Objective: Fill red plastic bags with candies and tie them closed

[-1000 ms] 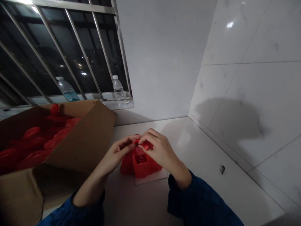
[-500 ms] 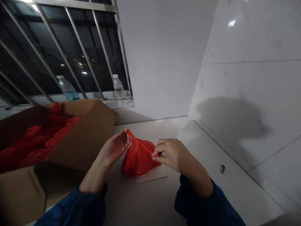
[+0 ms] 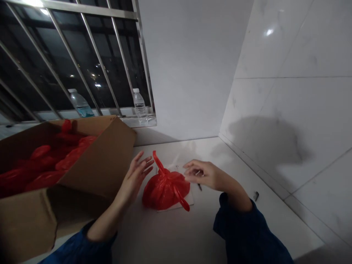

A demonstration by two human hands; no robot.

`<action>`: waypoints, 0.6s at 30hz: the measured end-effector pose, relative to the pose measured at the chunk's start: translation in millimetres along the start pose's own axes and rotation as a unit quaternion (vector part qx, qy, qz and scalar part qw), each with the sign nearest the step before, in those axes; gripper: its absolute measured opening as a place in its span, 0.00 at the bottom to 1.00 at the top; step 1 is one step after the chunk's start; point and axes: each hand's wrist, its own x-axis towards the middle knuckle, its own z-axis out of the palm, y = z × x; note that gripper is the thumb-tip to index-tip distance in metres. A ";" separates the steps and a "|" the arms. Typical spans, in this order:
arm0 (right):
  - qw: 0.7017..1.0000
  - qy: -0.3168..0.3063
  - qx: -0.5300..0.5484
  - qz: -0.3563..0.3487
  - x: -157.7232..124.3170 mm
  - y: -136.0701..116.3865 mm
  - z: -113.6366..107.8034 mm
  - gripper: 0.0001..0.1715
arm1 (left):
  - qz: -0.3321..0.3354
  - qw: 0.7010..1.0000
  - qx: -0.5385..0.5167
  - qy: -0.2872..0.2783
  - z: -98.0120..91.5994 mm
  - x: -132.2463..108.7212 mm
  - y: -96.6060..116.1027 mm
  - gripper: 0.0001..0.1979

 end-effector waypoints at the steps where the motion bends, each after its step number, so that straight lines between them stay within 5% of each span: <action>1: 0.998 0.062 -0.019 0.000 1.9 10.1 4.1 0.24 | 0.038 0.995 0.090 -0.024 -4.2 -8.7 -4.5 0.30; 4: 0.980 0.170 -0.096 -0.022 15.5 41.0 33.1 0.29 | 0.121 0.928 0.338 -0.102 -12.5 -28.1 -18.4 0.31; 11: 0.971 0.103 -0.208 -0.053 60.1 83.0 116.5 0.31 | 0.158 0.753 0.617 -0.167 -8.5 -17.7 -71.8 0.29; 14: 0.968 0.087 -0.235 -0.029 66.3 92.6 127.9 0.31 | 0.167 0.709 0.665 -0.164 -15.6 -13.1 -91.7 0.28; 18: 0.957 0.096 -0.272 -0.025 68.2 102.6 133.2 0.31 | 0.182 0.690 0.681 -0.164 -23.1 -13.3 -104.5 0.28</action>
